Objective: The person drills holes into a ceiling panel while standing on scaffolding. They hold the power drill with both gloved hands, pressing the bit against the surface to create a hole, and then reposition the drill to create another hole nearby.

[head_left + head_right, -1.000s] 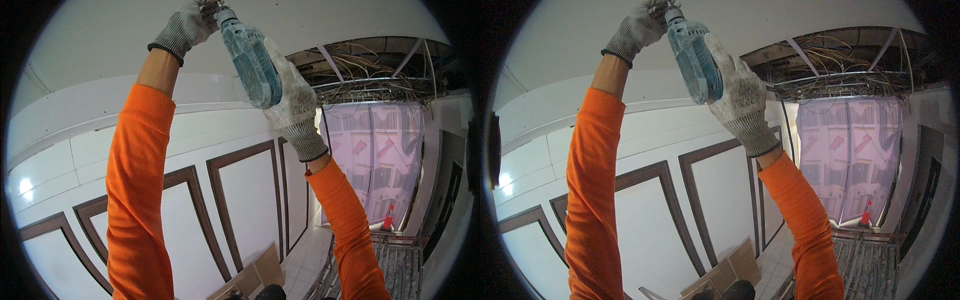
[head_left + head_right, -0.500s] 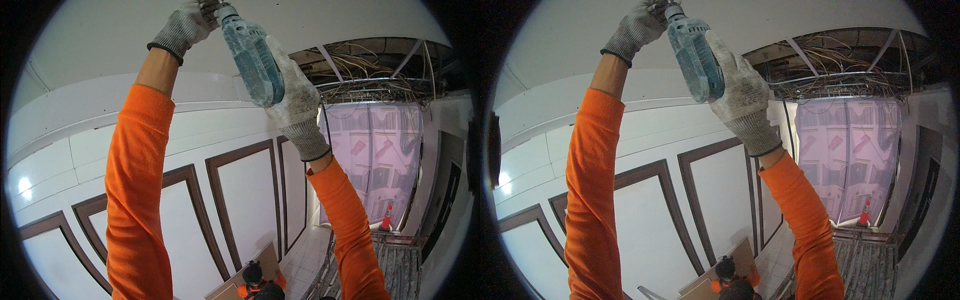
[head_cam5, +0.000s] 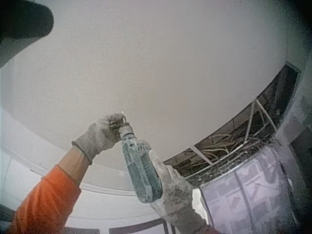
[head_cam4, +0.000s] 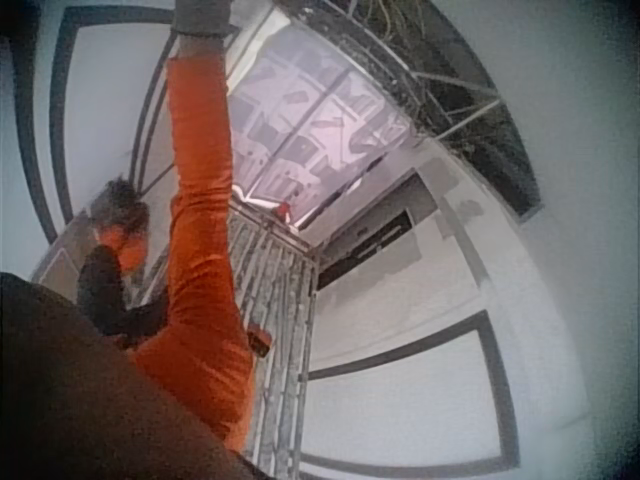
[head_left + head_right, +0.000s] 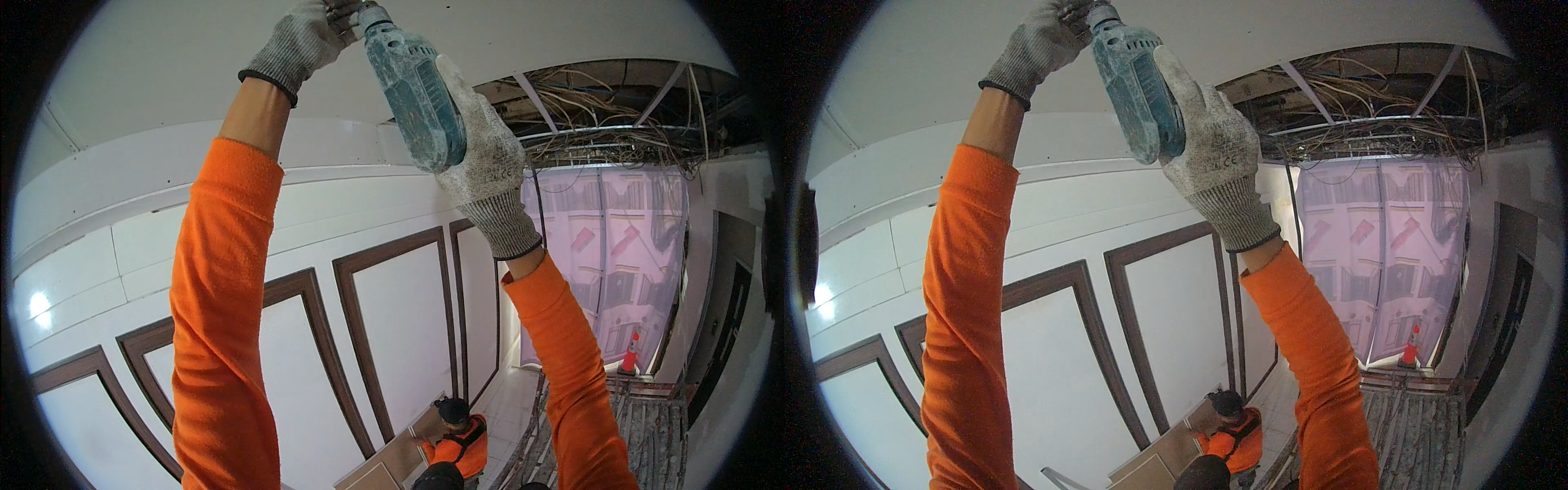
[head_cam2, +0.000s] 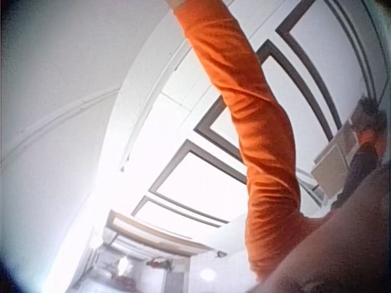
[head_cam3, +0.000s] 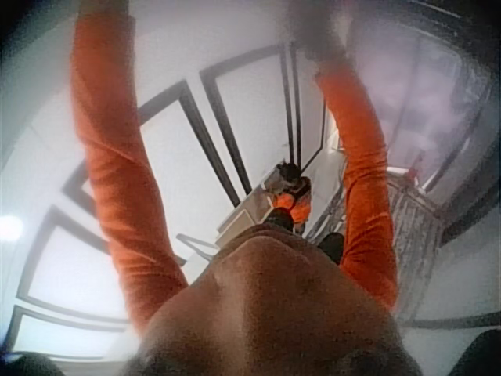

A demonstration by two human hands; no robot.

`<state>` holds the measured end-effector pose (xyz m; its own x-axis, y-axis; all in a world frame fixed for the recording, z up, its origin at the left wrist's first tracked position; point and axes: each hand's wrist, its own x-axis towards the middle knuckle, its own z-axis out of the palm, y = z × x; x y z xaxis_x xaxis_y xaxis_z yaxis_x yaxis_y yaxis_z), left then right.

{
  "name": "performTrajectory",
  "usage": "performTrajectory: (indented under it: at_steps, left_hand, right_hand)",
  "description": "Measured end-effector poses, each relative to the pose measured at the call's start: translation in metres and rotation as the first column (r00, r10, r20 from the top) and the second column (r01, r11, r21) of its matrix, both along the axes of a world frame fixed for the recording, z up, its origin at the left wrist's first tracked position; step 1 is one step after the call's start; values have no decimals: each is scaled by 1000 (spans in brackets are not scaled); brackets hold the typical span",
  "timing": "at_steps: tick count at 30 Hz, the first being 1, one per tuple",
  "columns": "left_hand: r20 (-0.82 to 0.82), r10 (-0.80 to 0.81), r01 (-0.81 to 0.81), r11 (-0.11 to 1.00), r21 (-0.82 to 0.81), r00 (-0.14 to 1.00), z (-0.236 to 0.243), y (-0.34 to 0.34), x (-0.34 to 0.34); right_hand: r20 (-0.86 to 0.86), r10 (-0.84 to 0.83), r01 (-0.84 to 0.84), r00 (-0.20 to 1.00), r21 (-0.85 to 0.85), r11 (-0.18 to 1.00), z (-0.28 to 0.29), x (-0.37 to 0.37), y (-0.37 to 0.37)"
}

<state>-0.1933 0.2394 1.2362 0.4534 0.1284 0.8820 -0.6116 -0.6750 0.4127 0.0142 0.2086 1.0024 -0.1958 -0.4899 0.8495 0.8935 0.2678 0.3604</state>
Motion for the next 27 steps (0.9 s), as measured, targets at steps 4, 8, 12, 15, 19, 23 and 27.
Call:
performTrajectory:
  at_steps: [4,8,12,15,19,23,27]
  left_hand:
    - [-2,-22,22,1000,20,1000,2,-1,1]
    - [51,-32,33,999,-22,998,7,-8,5]
    - [60,-96,84,980,182,994,12,-8,17]
    - [-31,-130,133,981,143,991,26,-8,16]
    - [16,-60,53,952,302,998,38,-6,10]
    - [101,42,-72,946,316,994,36,-12,18]
    - [595,349,-686,274,674,724,22,-11,12]
  right_hand:
    - [-1,-25,25,1000,-2,1000,5,1,-2]
    - [21,-28,27,999,76,997,14,-7,-9]
    - [-27,-39,39,999,0,999,24,-14,-15]
    - [-56,-49,47,997,-31,998,35,-21,-19]
    - [-101,-101,88,990,-121,989,45,-28,-30]
    - [-127,-133,117,983,-129,985,49,-25,-29]
    - [-124,-104,92,987,-98,991,45,-34,-38]
